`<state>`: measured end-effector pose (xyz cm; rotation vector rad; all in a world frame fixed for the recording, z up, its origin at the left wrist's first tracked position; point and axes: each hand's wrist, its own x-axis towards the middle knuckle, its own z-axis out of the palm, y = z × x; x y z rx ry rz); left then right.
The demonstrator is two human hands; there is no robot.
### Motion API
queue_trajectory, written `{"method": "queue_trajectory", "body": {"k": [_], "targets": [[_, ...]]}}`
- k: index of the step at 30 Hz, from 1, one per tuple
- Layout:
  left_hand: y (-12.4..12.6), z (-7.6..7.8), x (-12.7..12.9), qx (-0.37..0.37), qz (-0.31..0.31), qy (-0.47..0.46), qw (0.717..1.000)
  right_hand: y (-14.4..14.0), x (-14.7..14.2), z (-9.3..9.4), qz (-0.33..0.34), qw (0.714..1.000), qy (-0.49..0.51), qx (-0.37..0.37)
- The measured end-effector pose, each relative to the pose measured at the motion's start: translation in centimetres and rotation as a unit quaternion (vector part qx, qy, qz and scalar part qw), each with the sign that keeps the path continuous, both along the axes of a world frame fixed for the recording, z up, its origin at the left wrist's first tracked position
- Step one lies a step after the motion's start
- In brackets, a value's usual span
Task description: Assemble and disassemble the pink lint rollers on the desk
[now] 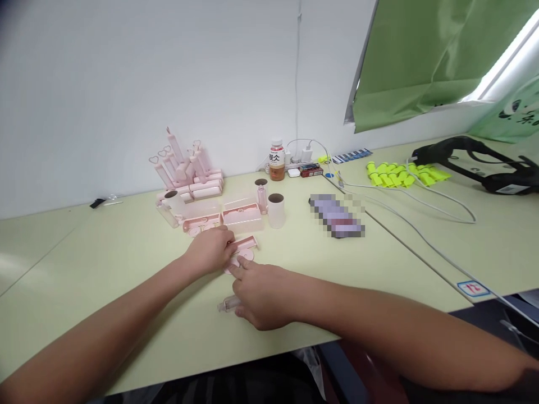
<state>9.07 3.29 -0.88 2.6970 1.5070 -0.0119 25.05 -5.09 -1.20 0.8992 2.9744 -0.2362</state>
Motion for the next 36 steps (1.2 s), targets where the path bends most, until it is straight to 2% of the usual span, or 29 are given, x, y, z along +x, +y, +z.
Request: {"method": "queue_trajectory", "body": {"k": [6,11,13,17,19,24,28,36], "targets": [[0.1,-0.6,0.4,0.008,0.012,-0.020,1.000,0.1,0.1,-0.4,-0.014,1.000,0.022,0.001],[-0.1,-0.2,0.2,-0.017,-0.017,0.001,1.000,0.2,0.0,-0.4,-0.027,0.999,0.025,-0.002],[-0.3,0.4,-0.2,-0.025,-0.054,0.007,0.998,0.3,0.0,-0.5,-0.029,0.999,0.031,-0.012],[-0.3,1.7,-0.9,-0.054,-0.171,0.026,0.983,0.3,0.0,-0.9,-0.035,0.998,0.044,-0.009],[0.0,2.2,-1.0,-0.073,-0.197,0.050,0.976,0.3,-0.1,-1.1,-0.035,0.998,0.044,0.007],[1.2,3.1,-0.1,-0.128,-0.199,0.093,0.967,0.1,-0.3,-1.1,-0.015,0.998,0.026,0.046],[1.9,3.5,0.9,-0.174,-0.190,0.106,0.960,0.1,-0.3,-1.1,-0.012,0.999,0.018,0.050],[2.4,3.1,1.5,-0.154,-0.193,0.139,0.959,0.0,-0.3,-1.2,-0.019,0.999,0.015,0.039]]}}
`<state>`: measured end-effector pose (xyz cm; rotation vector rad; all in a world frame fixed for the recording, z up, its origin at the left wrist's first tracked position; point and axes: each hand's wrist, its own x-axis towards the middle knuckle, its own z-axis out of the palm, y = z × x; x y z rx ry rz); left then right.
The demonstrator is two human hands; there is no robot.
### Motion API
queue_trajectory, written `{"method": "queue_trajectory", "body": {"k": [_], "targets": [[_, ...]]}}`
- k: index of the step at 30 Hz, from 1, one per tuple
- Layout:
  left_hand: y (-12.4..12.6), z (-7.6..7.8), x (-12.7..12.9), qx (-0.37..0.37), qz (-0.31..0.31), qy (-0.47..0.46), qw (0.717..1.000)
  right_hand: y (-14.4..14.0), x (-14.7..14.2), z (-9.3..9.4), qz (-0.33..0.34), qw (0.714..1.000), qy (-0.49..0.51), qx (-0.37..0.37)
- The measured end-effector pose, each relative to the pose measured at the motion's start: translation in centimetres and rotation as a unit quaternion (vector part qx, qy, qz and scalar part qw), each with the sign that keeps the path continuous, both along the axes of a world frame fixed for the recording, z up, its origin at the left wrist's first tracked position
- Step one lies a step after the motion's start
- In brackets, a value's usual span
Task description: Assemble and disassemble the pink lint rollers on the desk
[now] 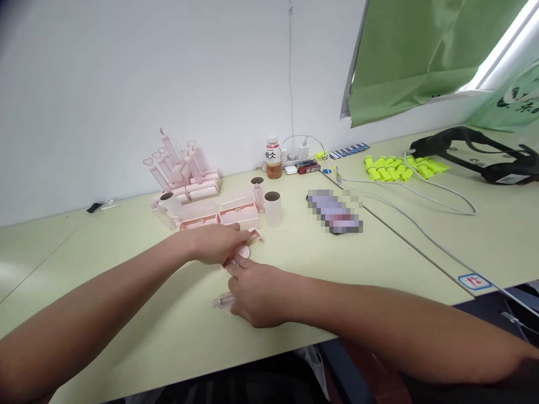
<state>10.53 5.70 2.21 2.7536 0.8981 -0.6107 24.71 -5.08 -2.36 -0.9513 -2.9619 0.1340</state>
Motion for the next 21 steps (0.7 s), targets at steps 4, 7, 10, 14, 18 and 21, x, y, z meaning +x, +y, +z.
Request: {"method": "queue_trajectory", "body": {"k": [4,7,10,14,18,21], "targets": [[0.3,0.2,-0.5,-0.019,0.004,-0.019,1.000,0.0,0.1,-0.1,0.001,1.000,0.024,0.003],[0.5,0.6,-0.8,-0.049,0.008,-0.034,0.998,0.1,0.1,-0.1,0.002,1.000,0.020,0.009],[0.5,1.0,-1.0,-0.097,0.024,-0.043,0.994,0.1,0.0,0.0,0.004,1.000,0.015,0.006],[0.4,1.0,-1.3,-0.090,0.016,-0.049,0.995,0.2,0.0,0.3,-0.003,1.000,0.010,-0.017],[0.1,0.5,-2.2,-0.065,-0.052,-0.082,0.993,0.3,0.1,0.3,-0.021,0.999,-0.002,-0.032],[-0.3,0.4,-2.8,-0.046,-0.071,-0.092,0.992,0.4,0.3,0.2,-0.026,0.999,0.002,-0.037]]}}
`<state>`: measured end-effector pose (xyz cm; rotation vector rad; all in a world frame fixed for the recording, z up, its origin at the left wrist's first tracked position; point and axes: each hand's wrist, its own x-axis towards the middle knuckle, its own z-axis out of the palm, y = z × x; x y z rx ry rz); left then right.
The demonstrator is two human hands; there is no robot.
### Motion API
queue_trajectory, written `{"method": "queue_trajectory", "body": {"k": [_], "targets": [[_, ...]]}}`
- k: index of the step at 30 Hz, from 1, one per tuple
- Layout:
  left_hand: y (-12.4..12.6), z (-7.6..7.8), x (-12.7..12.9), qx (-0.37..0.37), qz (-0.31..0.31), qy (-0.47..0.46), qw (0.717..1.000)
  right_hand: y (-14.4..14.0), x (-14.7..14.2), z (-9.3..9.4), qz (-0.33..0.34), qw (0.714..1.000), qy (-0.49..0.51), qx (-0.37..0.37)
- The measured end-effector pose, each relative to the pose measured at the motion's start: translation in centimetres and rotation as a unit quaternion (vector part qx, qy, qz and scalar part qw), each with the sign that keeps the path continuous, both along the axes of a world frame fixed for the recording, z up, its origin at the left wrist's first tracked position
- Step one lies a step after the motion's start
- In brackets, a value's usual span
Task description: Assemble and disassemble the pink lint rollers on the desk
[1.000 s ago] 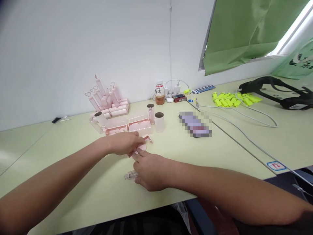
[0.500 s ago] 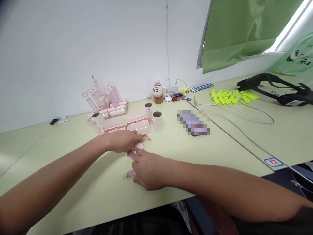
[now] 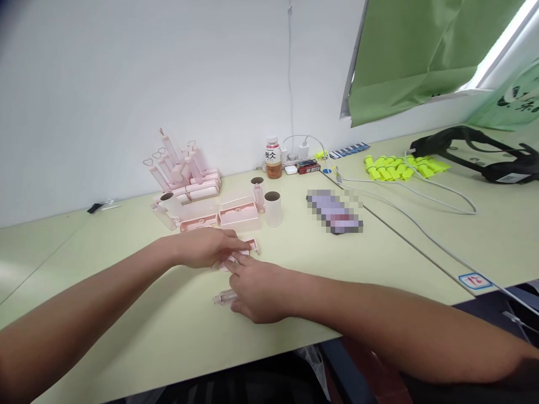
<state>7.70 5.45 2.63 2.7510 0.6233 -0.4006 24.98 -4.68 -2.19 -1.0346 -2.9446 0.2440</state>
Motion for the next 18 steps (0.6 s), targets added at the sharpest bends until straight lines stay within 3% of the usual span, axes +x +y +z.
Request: {"method": "queue_trajectory", "body": {"k": [6,18], "targets": [[-1.0,0.8,-0.5,-0.015,0.026,0.028,0.999,0.2,0.2,-0.1,-0.006,1.000,0.021,-0.005],[-0.6,-0.4,-1.6,0.011,0.066,-0.004,0.998,0.3,0.2,-0.1,-0.007,0.998,0.032,-0.049]]}}
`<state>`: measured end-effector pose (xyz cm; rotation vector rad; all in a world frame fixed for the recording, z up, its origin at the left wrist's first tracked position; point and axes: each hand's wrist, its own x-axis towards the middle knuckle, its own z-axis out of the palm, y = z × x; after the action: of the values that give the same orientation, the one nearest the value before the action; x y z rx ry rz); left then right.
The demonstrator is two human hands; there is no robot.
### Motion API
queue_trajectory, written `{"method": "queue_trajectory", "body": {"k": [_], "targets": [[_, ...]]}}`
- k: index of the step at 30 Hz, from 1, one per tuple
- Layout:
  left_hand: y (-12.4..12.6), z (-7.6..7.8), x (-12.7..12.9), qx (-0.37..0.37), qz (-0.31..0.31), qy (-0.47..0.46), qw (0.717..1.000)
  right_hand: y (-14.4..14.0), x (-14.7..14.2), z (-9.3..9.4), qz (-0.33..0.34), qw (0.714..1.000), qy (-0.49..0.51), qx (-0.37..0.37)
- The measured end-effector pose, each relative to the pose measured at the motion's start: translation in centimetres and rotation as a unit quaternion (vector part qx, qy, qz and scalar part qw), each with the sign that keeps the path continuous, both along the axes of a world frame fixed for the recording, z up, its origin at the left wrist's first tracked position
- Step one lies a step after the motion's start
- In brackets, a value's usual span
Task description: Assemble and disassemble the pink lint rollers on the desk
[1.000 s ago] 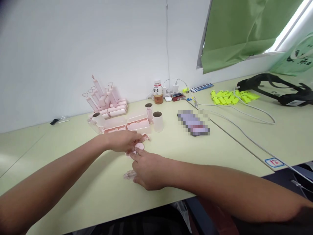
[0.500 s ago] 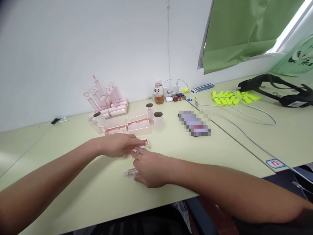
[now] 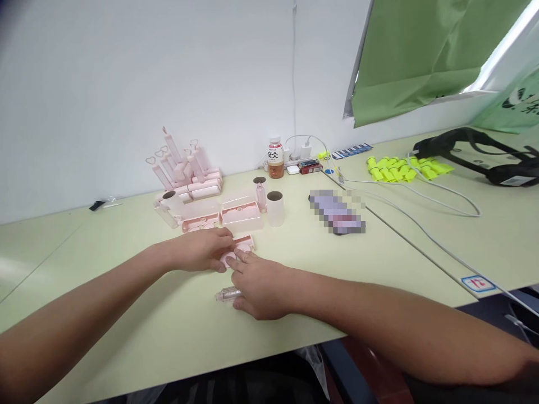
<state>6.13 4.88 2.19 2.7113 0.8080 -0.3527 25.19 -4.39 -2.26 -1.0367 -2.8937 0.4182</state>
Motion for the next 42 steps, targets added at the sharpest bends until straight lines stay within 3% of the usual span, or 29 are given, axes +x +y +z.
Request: {"method": "queue_trajectory", "body": {"k": [8,12,16,19,24,32,42], "targets": [[-0.3,0.1,0.5,0.002,-0.003,-0.004,1.000,0.1,0.0,0.4,0.014,1.000,-0.007,0.011],[-0.8,0.0,0.6,0.054,-0.003,0.005,0.999,0.2,0.1,0.0,0.024,0.999,0.019,0.028],[-1.3,-0.2,0.3,0.112,0.022,0.008,0.993,0.2,0.1,0.0,0.032,0.994,0.029,0.101],[-1.9,-0.3,0.0,0.146,0.042,0.006,0.988,0.2,0.3,0.8,-0.018,0.991,0.023,0.132],[-2.5,-0.6,-0.3,0.185,0.055,0.027,0.981,0.6,0.8,1.9,-0.136,0.984,0.005,0.111],[-3.2,-1.9,-0.5,0.192,0.075,-0.015,0.978,1.5,0.1,-0.1,-0.187,0.973,-0.049,0.124],[-3.7,-3.7,-0.7,0.155,0.087,-0.127,0.976,2.1,0.0,0.5,-0.233,0.962,-0.083,0.116]]}}
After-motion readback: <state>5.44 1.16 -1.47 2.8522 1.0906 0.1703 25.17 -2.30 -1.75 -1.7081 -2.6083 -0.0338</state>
